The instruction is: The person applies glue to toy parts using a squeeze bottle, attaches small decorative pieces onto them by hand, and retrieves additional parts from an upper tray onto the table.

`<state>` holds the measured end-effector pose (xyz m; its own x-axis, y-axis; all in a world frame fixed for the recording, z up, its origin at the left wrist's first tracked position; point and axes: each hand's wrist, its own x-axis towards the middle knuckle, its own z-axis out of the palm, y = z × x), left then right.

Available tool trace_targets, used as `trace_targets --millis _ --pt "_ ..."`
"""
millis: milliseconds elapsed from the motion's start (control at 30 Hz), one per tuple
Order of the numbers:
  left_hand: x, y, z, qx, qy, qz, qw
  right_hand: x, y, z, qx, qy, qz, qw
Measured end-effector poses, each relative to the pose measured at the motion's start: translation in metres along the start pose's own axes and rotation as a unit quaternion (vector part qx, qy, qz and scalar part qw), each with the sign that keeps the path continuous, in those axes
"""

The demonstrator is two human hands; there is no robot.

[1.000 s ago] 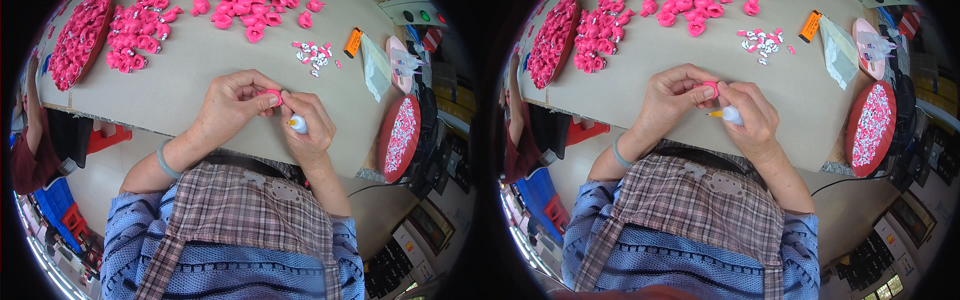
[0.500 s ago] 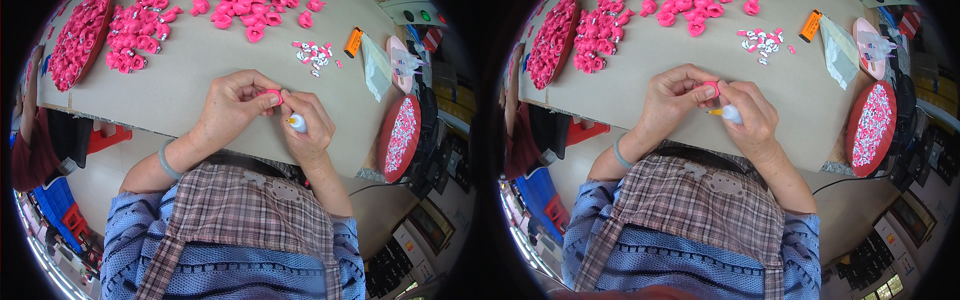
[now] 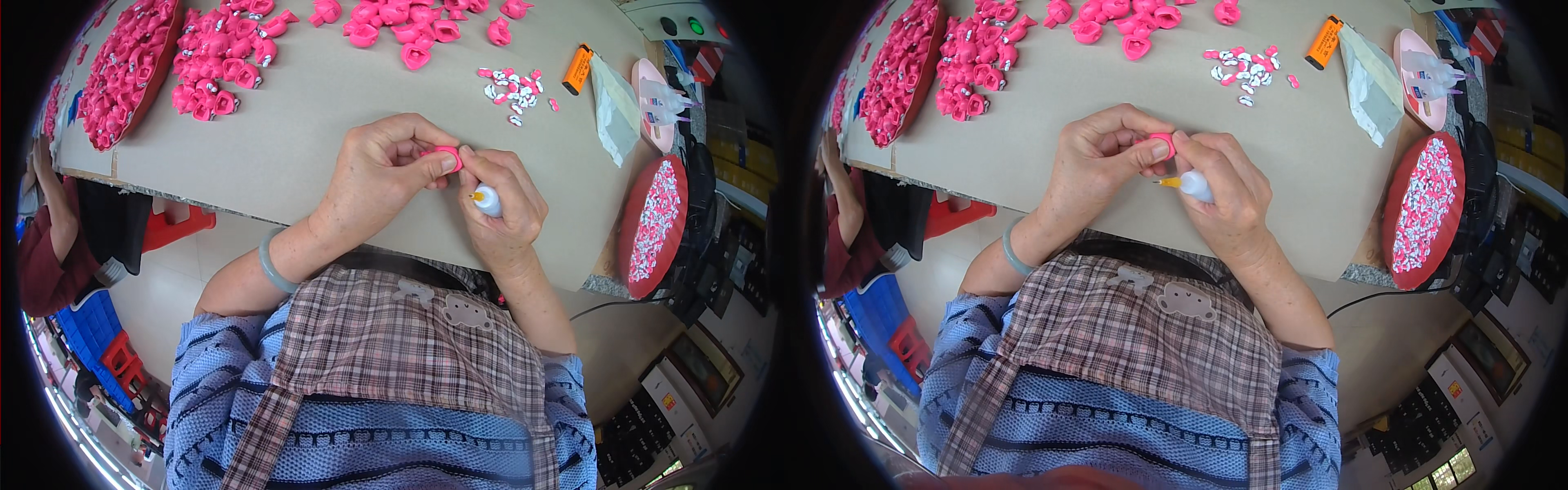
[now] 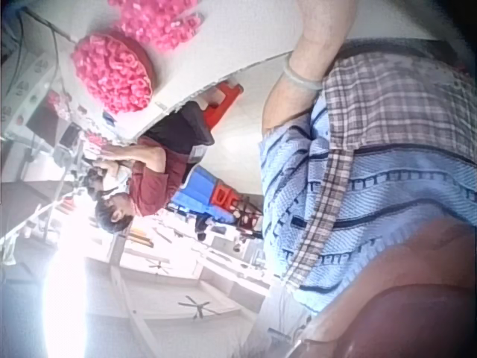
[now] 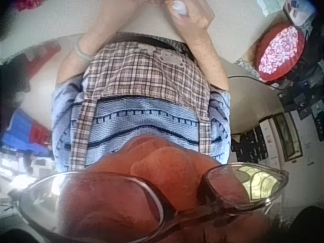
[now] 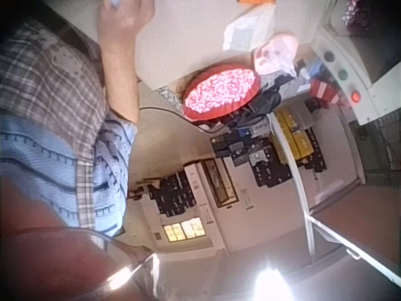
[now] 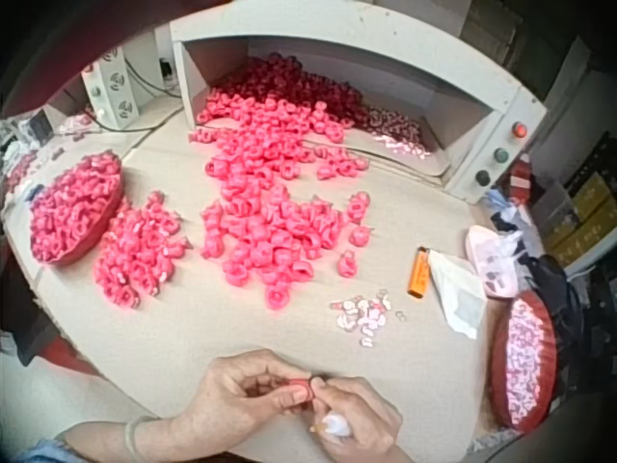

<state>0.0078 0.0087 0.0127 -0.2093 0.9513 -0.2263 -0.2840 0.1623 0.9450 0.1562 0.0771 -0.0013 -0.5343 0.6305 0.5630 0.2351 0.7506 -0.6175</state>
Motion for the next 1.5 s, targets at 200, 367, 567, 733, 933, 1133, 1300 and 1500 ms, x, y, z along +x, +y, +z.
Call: trace_targets --millis 200,367,567,733,933,1133,1300,1500 --pt "0.000 -0.001 -0.003 -0.001 -0.010 0.001 1.000 0.000 -0.001 -0.001 -0.003 -0.003 -0.002 1.000" --pt "0.003 0.002 -0.008 -0.016 -0.029 -0.003 0.999 0.004 -0.002 -0.003 0.056 0.000 0.028 0.998" --pt "0.003 0.004 -0.020 -0.122 -0.049 -0.022 0.991 0.001 -0.003 -0.011 0.160 0.015 0.168 0.972" --pt "0.002 0.010 -0.026 -0.299 -0.089 -0.080 0.947 0.003 -0.003 -0.012 0.168 0.005 0.173 0.971" --pt "0.003 0.003 -0.034 -0.400 -0.103 -0.112 0.904 0.003 -0.002 -0.009 0.166 -0.011 0.177 0.970" --pt "-0.001 0.016 -0.045 -0.293 -0.068 -0.058 0.952 0.003 -0.003 -0.008 0.157 -0.016 0.174 0.972" --pt "-0.008 0.042 -0.096 0.354 0.175 0.180 0.901 0.004 -0.003 -0.010 0.141 -0.029 0.165 0.976" --pt "0.002 0.054 -0.088 0.566 0.255 0.268 0.736 0.006 -0.003 -0.010 0.128 -0.041 0.128 0.983"
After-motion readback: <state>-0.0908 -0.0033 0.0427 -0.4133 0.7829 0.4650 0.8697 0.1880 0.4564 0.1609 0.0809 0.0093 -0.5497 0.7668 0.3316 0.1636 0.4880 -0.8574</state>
